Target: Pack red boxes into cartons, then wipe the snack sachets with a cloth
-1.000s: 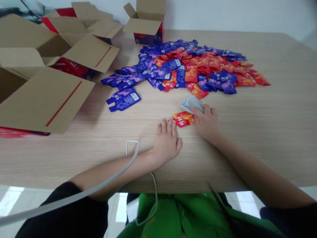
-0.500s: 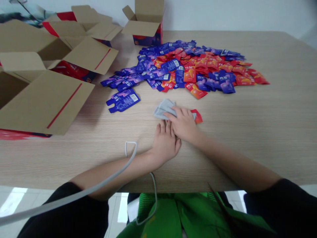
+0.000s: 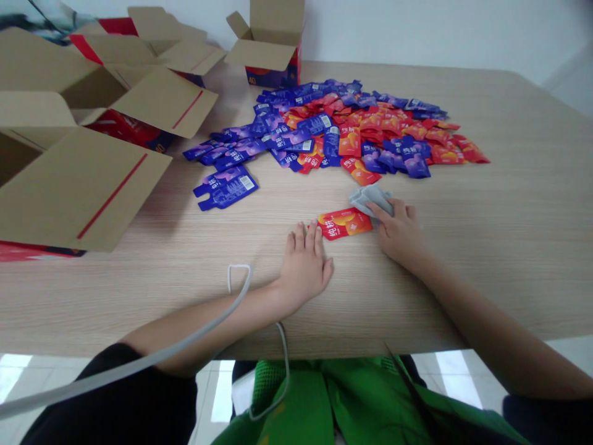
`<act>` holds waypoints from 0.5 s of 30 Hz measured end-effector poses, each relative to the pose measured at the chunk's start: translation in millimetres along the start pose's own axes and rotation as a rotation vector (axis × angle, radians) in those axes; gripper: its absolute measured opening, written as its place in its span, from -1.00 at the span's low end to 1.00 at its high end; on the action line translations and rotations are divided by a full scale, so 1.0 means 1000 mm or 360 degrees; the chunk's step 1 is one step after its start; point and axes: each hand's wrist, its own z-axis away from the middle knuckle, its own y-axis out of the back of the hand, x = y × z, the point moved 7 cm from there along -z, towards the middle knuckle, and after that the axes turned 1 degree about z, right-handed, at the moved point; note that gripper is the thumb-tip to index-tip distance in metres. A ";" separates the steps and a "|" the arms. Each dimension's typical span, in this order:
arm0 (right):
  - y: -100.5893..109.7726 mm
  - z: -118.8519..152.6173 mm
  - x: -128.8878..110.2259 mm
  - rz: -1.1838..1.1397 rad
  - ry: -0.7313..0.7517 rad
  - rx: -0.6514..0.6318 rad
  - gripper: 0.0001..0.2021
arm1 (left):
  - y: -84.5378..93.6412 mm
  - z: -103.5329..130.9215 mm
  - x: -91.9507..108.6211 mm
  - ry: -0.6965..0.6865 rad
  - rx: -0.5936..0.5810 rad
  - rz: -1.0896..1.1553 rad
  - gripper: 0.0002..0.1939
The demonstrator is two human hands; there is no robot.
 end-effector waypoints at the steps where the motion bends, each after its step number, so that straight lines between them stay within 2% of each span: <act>1: 0.001 -0.002 0.001 -0.0023 -0.0020 -0.0005 -0.46 | 0.000 0.000 0.000 -0.0003 0.0011 0.0002 -0.25; 4: 0.015 -0.016 -0.011 -0.0177 -0.0076 0.0037 -0.44 | -0.001 0.000 0.000 -0.0009 0.0026 0.0007 -0.25; 6: 0.028 -0.026 -0.037 -0.0304 -0.0016 0.0106 -0.43 | -0.001 0.000 0.000 -0.0011 0.0036 0.0006 -0.25; 8: 0.036 -0.031 -0.073 -0.0373 0.0126 0.0127 -0.44 | -0.001 0.000 -0.001 -0.0013 0.0049 -0.0002 -0.25; 10: 0.033 -0.030 -0.109 -0.0360 0.0267 0.0047 -0.47 | 0.000 0.001 0.000 -0.0027 0.0052 -0.0007 -0.27; 12: 0.023 -0.025 -0.131 -0.0302 0.0365 -0.0070 -0.51 | 0.000 0.001 0.000 -0.0044 0.0039 -0.0004 -0.30; 13: 0.017 -0.023 -0.135 -0.0270 0.0397 -0.0115 -0.52 | 0.000 0.001 0.001 -0.0050 0.0033 0.0001 -0.31; 15: 0.009 -0.019 -0.129 -0.0208 0.0397 -0.0135 -0.51 | 0.001 0.001 0.001 -0.0050 0.0027 0.0009 -0.29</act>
